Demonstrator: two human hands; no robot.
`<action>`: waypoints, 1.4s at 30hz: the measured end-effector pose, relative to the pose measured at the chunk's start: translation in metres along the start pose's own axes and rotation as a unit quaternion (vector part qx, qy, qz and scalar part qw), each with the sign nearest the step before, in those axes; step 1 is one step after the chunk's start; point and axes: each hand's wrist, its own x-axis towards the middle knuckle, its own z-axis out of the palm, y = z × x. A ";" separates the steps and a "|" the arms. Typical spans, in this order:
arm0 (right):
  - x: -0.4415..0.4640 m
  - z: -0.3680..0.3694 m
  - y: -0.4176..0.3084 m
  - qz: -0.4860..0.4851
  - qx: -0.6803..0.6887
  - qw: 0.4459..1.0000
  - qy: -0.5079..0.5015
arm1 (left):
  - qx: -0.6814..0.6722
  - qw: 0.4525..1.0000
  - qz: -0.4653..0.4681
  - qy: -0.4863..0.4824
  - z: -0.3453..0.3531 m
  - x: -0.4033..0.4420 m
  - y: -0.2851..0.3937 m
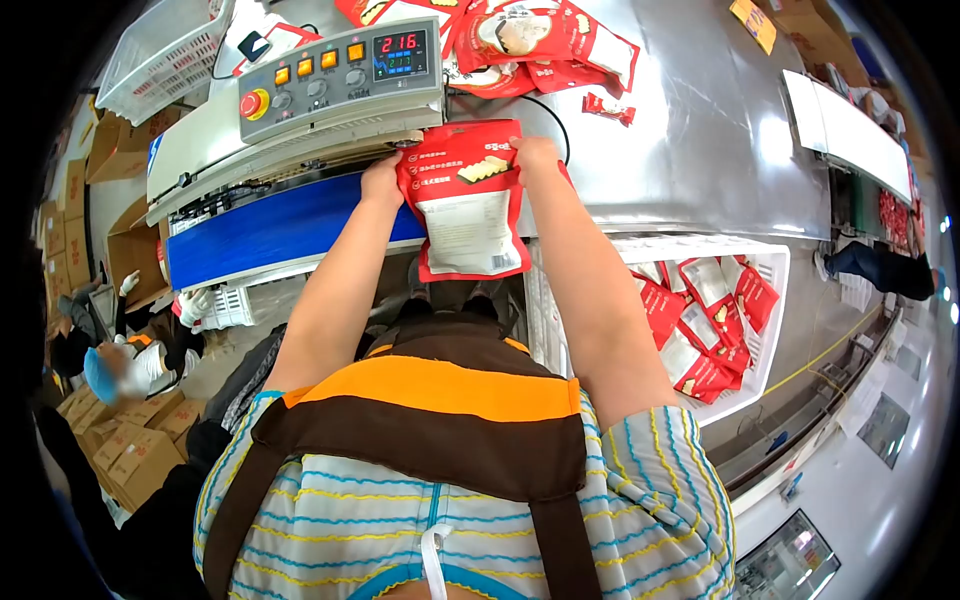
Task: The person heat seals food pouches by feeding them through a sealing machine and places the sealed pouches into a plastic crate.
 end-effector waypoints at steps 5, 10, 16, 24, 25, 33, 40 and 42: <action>-0.035 0.047 -0.001 -0.013 -0.083 0.996 0.010 | 0.001 1.000 -0.011 0.016 -0.032 0.012 0.032; -0.030 0.088 0.030 -0.010 -0.081 0.996 0.024 | 0.019 1.000 -0.006 0.024 -0.070 0.030 0.064; -0.049 0.128 0.048 -0.037 -0.038 0.998 0.031 | 0.038 0.998 -0.040 0.007 -0.115 0.046 0.107; -0.133 -0.044 -0.016 -0.247 0.048 0.968 -0.014 | 0.257 0.959 0.087 0.078 -0.135 -0.043 0.155; -0.147 -0.084 -0.020 -0.262 0.035 0.963 0.054 | 0.409 0.851 0.167 0.284 -0.067 -0.114 0.136; -0.092 -0.466 0.181 -0.039 -0.248 0.819 0.517 | 0.689 0.676 0.258 -0.028 -0.032 -0.203 0.070; -0.076 -0.500 0.259 0.006 -0.166 0.893 0.419 | 0.661 0.685 0.232 -0.198 0.014 -0.206 0.019; -0.100 -0.470 0.226 -0.035 -0.275 0.845 0.457 | 0.639 0.690 0.229 -0.249 0.040 -0.211 0.004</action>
